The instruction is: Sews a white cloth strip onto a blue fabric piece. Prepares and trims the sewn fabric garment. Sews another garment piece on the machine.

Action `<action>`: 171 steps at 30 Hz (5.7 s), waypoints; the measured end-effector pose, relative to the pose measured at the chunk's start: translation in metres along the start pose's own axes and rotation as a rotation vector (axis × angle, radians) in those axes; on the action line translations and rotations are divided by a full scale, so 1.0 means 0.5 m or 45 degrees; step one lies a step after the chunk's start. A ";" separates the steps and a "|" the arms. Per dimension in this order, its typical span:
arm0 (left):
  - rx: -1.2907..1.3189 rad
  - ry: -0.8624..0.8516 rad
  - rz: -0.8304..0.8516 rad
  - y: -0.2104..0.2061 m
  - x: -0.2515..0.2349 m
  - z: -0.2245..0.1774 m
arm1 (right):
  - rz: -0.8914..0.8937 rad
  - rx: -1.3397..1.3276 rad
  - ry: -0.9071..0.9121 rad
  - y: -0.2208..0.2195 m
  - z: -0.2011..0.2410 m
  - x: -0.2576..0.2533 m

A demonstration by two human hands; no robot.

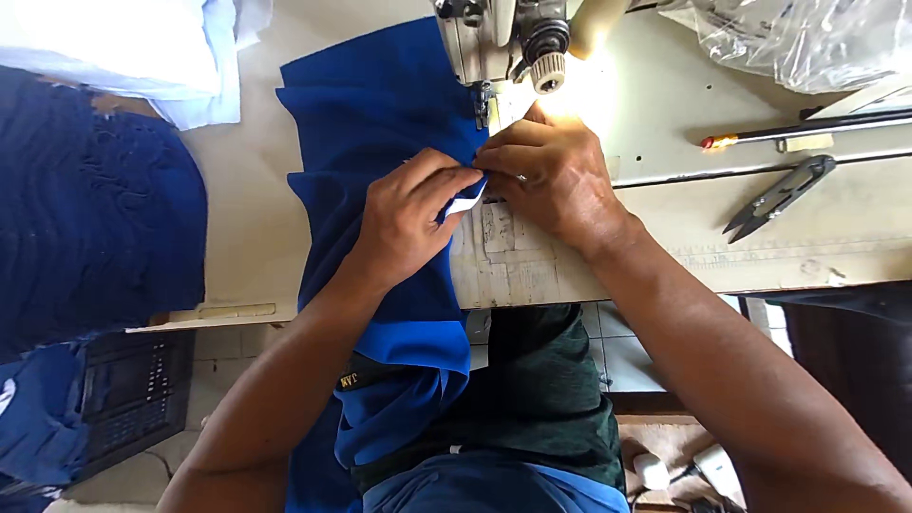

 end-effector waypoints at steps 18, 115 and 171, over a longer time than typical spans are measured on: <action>-0.001 -0.044 -0.020 0.000 0.006 -0.004 | 0.043 0.091 0.022 0.007 0.017 0.021; 0.433 0.406 0.018 -0.016 -0.005 0.091 | 0.155 -0.084 -0.046 -0.016 -0.032 -0.014; -0.232 0.214 0.079 -0.057 -0.026 0.018 | -0.039 0.109 -0.281 0.025 -0.075 0.000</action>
Point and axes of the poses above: each hand's wrist, its own x-axis away from the middle knuckle, its own y-axis out of the back of the hand, z = x × y, the point moved 9 cm from there along -x, towards the middle knuckle, and after that the axes turned 7 degrees about -y, right-handed, at the moved point
